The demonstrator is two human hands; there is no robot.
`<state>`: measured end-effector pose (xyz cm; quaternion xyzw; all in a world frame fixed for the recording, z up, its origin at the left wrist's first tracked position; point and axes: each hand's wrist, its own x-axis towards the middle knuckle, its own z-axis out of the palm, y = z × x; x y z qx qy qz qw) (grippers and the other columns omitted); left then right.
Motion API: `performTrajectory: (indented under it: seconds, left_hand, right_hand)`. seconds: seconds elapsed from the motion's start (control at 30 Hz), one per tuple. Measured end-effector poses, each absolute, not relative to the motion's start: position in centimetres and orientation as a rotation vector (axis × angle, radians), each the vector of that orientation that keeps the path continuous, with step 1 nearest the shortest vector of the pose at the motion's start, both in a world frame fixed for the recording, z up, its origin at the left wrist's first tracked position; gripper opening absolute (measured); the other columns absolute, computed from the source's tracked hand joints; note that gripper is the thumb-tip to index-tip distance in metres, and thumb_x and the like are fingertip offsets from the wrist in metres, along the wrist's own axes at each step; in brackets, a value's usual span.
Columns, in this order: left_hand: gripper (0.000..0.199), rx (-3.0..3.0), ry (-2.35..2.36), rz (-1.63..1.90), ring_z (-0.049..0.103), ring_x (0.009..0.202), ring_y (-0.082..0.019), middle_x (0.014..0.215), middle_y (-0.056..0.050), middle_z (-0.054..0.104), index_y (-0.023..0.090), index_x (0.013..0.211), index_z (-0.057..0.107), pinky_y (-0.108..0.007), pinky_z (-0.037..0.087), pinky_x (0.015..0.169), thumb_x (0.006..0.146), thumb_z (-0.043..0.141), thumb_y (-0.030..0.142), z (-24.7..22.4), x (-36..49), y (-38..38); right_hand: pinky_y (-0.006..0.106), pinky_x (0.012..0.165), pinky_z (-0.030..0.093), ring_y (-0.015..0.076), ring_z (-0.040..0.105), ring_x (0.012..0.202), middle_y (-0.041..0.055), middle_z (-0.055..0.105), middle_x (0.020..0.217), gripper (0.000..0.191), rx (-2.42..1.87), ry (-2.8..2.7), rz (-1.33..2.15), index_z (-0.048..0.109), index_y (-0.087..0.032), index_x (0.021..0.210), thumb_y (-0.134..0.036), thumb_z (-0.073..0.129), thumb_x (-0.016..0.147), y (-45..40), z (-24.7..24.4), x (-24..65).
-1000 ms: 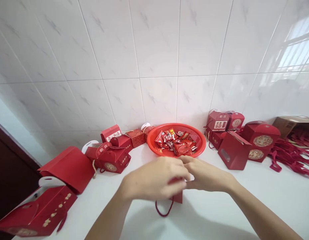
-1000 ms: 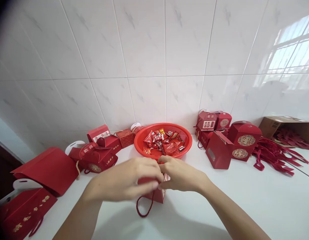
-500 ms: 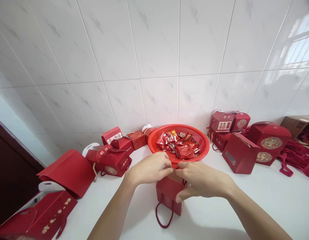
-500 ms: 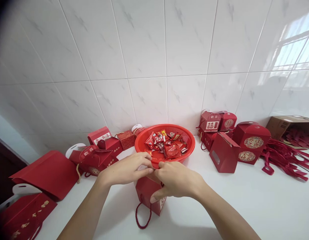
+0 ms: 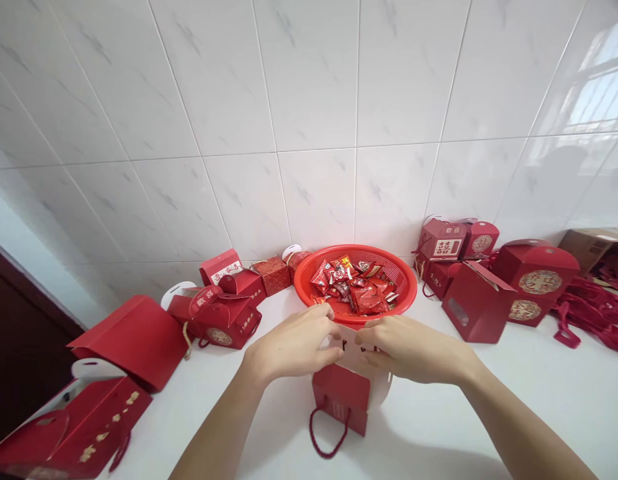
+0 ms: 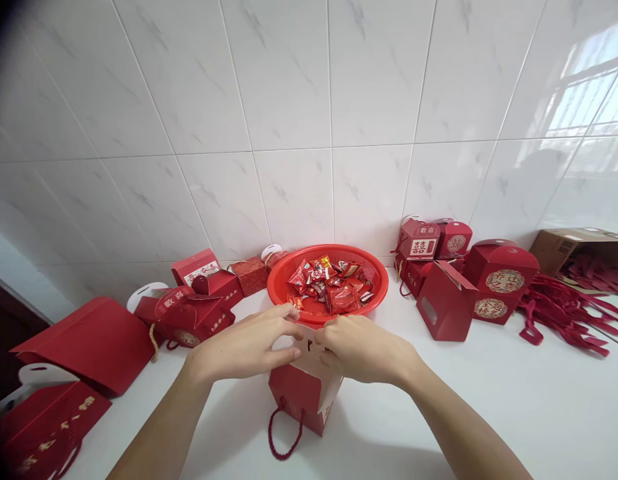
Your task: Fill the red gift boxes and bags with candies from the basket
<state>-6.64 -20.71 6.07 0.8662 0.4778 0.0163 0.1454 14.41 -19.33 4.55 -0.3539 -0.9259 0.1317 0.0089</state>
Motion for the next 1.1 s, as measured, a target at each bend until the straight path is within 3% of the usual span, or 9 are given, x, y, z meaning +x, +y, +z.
performTrajectory:
  seconds: [0.17,0.27,0.37,0.63,0.87,1.1]
  left_hand:
    - [0.055,2.357,1.293,-0.040,0.058,0.115,-0.028,0.129,-0.003,0.059,0.030,0.126,0.065,-0.031,0.047,0.084,0.074,0.071,0.043,6.7,-8.0,-21.3]
    - [0.077,2.345,1.274,-0.154,0.057,0.117,-0.029,0.131,-0.004,0.058,0.032,0.138,0.056,-0.031,0.048,0.086,0.065,0.078,0.041,6.5,-8.1,-21.4]
    - [0.087,2.361,1.248,-0.231,0.057,0.117,-0.030,0.132,-0.004,0.058,0.032,0.141,0.052,-0.032,0.048,0.086,0.060,0.082,0.037,6.0,-7.7,-21.2]
    - [0.075,2.366,1.241,-0.365,0.060,0.104,-0.028,0.121,-0.004,0.058,0.028,0.128,0.058,-0.029,0.047,0.070,0.057,0.082,0.030,5.1,-6.4,-21.0]
    - [0.063,2.353,1.246,-0.346,0.061,0.102,-0.026,0.124,-0.004,0.056,0.026,0.121,0.061,-0.028,0.045,0.065,0.060,0.077,0.025,4.7,-6.0,-20.8]
    - [0.058,2.347,1.265,-0.328,0.062,0.101,-0.026,0.124,-0.005,0.058,0.023,0.116,0.061,-0.028,0.041,0.060,0.060,0.075,0.023,4.2,-6.0,-20.5]
  right_hand:
    - [0.028,0.056,0.028,0.0172,0.056,0.071,0.0030,0.062,0.079,0.003,-1.283,-2.870,0.413,0.059,-0.019,0.082,-0.017,0.056,0.083,-19.3,4.8,14.6]
    - [0.028,0.058,0.030,0.0197,0.059,0.078,0.0049,0.065,0.088,0.011,-1.386,-2.832,0.426,0.060,-0.019,0.094,-0.020,0.059,0.083,-19.3,4.9,14.7]
    - [0.028,0.058,0.030,0.0211,0.061,0.080,0.0055,0.066,0.089,0.013,-1.483,-2.838,0.409,0.058,-0.019,0.095,-0.025,0.061,0.084,-19.2,4.9,14.8]
    - [0.029,0.055,0.029,0.0248,0.061,0.081,0.0045,0.064,0.086,0.032,-1.649,-2.895,0.460,0.057,-0.018,0.093,-0.038,0.072,0.072,-18.9,4.3,15.2]
    - [0.031,0.059,0.039,0.0290,0.064,0.088,0.0085,0.066,0.093,0.041,-1.594,-2.910,0.493,0.058,-0.018,0.091,-0.047,0.075,0.066,-18.3,3.6,15.6]
    - [0.029,0.042,0.039,0.0191,0.060,0.053,0.0020,0.063,0.072,0.036,-1.754,-2.861,0.880,0.057,-0.018,0.092,-0.043,0.070,0.069,-17.2,3.1,15.6]
